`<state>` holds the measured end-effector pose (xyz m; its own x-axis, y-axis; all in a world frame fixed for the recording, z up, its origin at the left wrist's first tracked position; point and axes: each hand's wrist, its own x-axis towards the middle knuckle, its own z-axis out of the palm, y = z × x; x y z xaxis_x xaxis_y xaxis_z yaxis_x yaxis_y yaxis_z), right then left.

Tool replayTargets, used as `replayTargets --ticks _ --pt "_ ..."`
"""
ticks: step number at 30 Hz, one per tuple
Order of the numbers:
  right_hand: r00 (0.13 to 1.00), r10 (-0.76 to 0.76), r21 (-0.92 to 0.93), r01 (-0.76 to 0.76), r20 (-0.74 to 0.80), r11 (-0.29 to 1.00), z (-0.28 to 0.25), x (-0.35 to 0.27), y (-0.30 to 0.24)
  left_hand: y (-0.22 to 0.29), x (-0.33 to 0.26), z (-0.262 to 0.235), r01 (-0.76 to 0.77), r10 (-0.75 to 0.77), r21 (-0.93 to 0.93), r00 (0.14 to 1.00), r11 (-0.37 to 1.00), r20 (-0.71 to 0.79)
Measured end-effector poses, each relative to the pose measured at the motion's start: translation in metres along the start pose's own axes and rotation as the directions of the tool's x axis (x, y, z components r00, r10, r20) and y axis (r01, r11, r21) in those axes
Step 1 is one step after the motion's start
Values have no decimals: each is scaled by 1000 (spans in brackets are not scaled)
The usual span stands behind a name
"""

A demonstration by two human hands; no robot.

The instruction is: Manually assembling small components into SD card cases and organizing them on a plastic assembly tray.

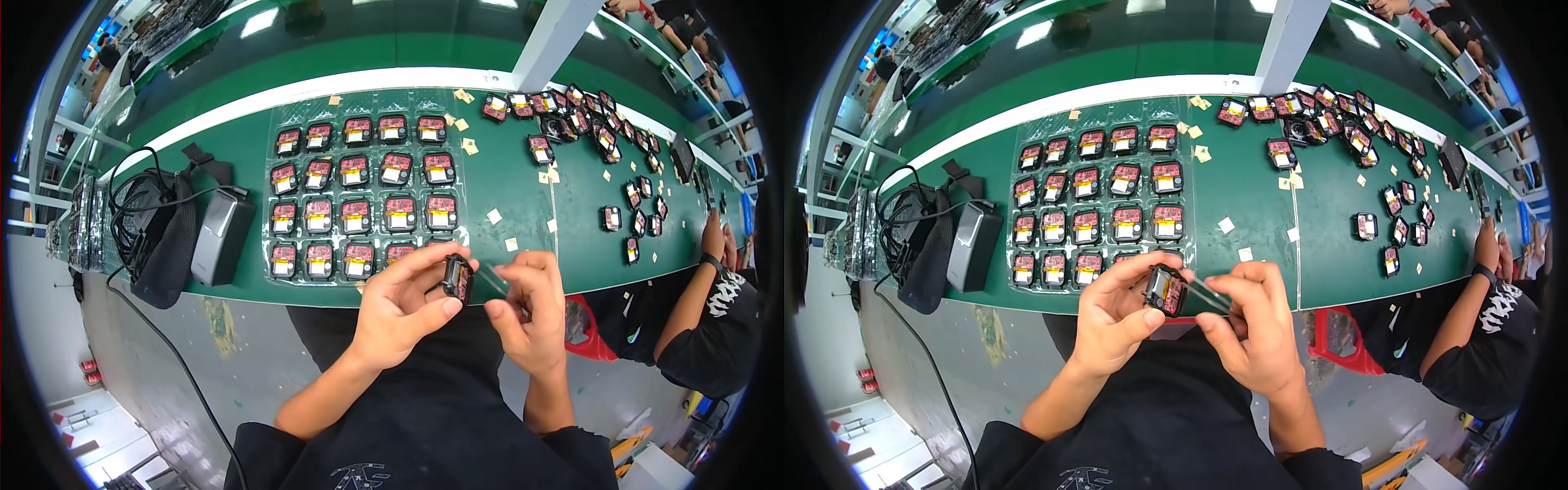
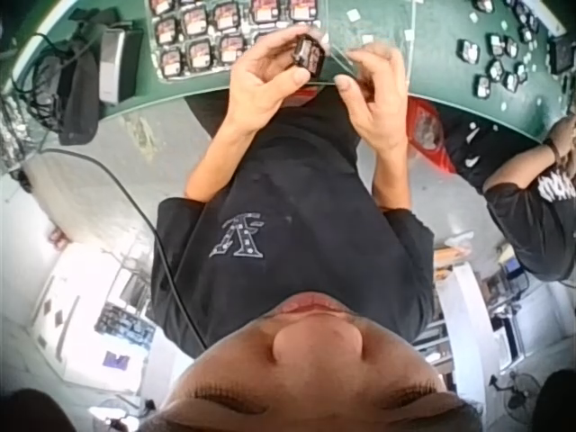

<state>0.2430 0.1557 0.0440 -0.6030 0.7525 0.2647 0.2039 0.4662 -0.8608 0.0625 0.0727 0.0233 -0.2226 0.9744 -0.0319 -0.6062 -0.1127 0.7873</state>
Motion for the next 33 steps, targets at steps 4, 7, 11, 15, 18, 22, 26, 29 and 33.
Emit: replayTargets --ticks 4,7,11,15,18,22,26,29,33 --pt "996 -79 -157 73 -34 985 2 5 -8 -2 -1 -7 -35 36 -23 996 999 79" --pt "998 -46 -126 40 -38 991 5 5 -11 -3 -2 -8 -67 65 13 991 998 119" --pt "999 19 -65 -22 -44 998 7 4 -9 -6 -2 -11 -108 99 51 983 993 157" --pt "997 58 -40 -60 -43 997 8 3 -10 -7 -2 -13 -120 106 62 977 991 186" --pt "998 41 -41 -42 -38 998 8 2 -8 -4 -6 -6 -15 15 60 1000 998 -7" --pt "996 4 -97 -13 -90 995 12 0 -5 -9 -7 -13 -58 59 -31 998 998 35" --pt "944 -293 -387 216 -152 897 19 -3 5 -12 -6 -15 -87 88 -30 996 996 34" --pt "901 -403 -462 292 -161 837 24 -3 11 -12 -7 -14 -84 85 -33 996 996 35" --pt "895 -410 -460 293 -178 839 27 -3 12 -14 -8 -14 -63 63 -12 998 998 31"
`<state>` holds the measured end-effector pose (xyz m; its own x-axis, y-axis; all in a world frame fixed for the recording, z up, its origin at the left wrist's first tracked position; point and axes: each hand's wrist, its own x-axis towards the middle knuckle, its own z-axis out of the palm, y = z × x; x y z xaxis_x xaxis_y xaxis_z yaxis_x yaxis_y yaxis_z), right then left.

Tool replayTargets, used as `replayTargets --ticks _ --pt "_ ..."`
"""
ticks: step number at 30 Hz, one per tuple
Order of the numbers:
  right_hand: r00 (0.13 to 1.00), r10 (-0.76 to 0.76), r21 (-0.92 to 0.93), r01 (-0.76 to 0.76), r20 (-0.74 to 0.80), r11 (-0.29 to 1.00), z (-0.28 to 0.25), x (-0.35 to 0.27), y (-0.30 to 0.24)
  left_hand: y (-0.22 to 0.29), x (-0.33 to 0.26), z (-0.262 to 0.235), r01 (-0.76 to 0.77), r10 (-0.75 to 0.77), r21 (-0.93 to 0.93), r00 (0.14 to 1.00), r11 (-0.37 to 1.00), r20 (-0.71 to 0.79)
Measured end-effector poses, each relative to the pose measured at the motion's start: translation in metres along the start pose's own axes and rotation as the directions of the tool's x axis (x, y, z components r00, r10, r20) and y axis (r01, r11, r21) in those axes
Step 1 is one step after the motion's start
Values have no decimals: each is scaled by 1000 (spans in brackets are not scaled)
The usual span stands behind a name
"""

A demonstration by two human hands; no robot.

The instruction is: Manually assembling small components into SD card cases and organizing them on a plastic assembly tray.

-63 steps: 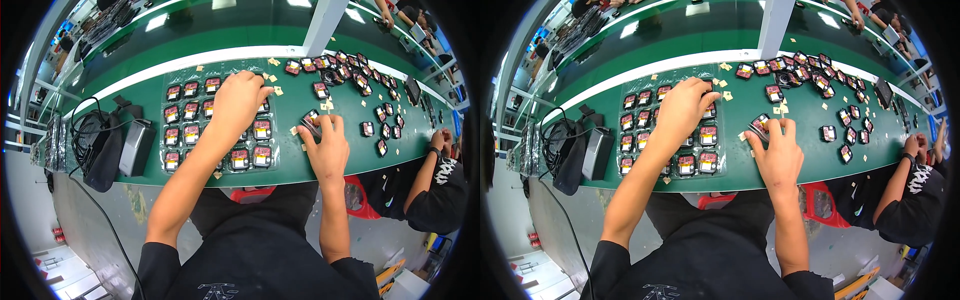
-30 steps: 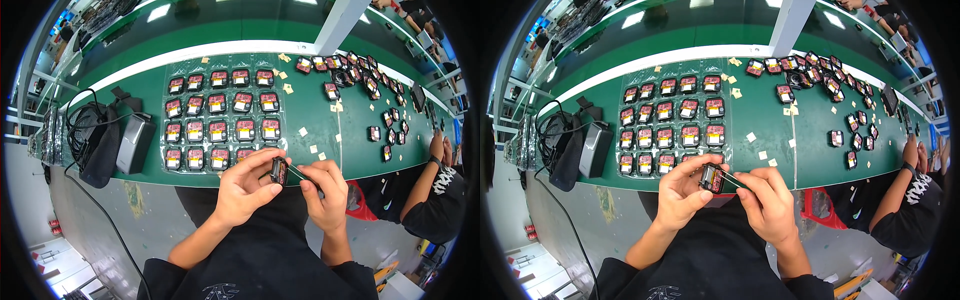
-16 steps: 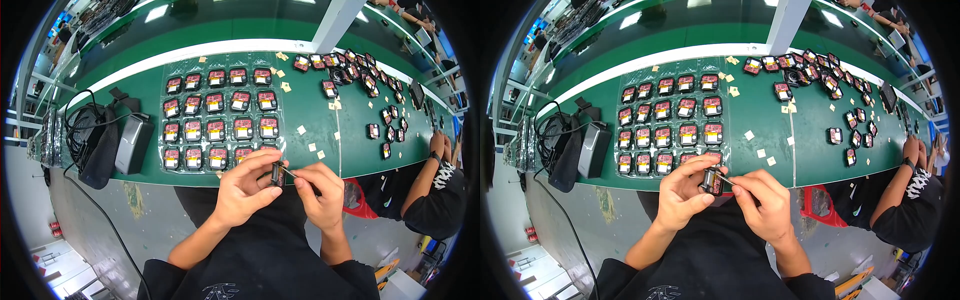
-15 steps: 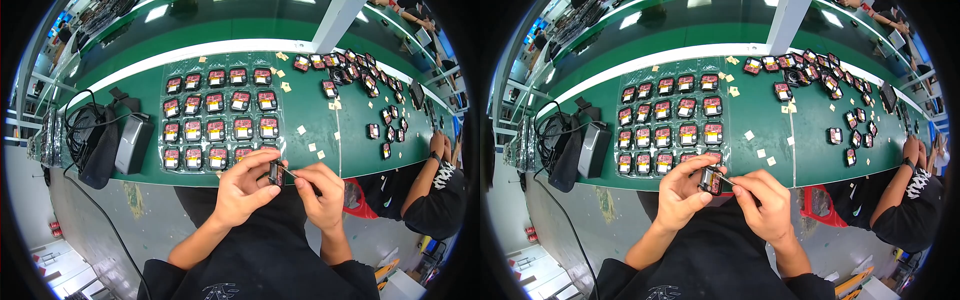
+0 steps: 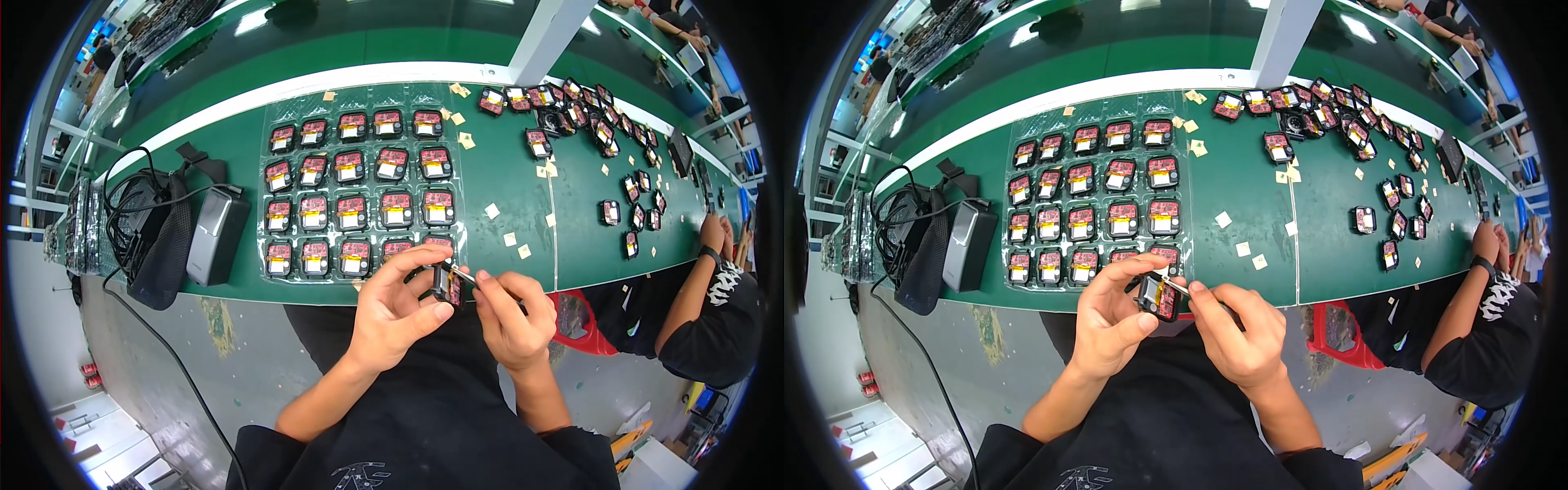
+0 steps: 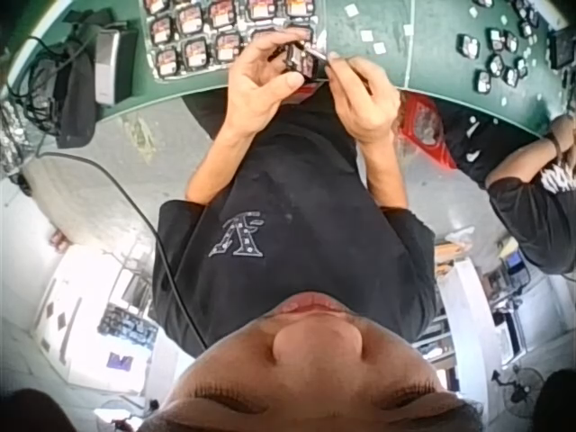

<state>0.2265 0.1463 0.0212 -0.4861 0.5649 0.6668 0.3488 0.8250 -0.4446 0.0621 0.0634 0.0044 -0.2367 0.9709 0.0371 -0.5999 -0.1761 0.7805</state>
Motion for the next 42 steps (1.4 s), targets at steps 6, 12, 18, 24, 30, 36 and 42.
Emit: replayTargets --ticks 6,12,18,24,30,36,42 --pt "997 67 78 -69 23 995 0 1 -2 2 -3 7 58 -60 -18 994 998 -87" --pt "971 222 226 -237 88 945 -1 1 -4 2 -4 2 21 -21 0 1000 1000 -13" --pt "975 206 158 -217 83 963 0 0 -6 1 -4 5 13 -13 -13 1000 1000 -23" --pt "976 217 91 -219 23 972 4 -4 -12 2 -6 18 20 -20 -4 990 1000 -140" --pt "956 207 71 -226 208 971 -12 1 -6 -3 -9 12 -5 7 14 989 1000 -150" --pt "859 489 -165 -510 -148 844 -60 3 43 41 8 -7 -203 239 199 955 959 -175" --pt "663 658 -649 -683 -357 336 -89 -20 116 89 80 -43 -179 580 913 811 367 -74"
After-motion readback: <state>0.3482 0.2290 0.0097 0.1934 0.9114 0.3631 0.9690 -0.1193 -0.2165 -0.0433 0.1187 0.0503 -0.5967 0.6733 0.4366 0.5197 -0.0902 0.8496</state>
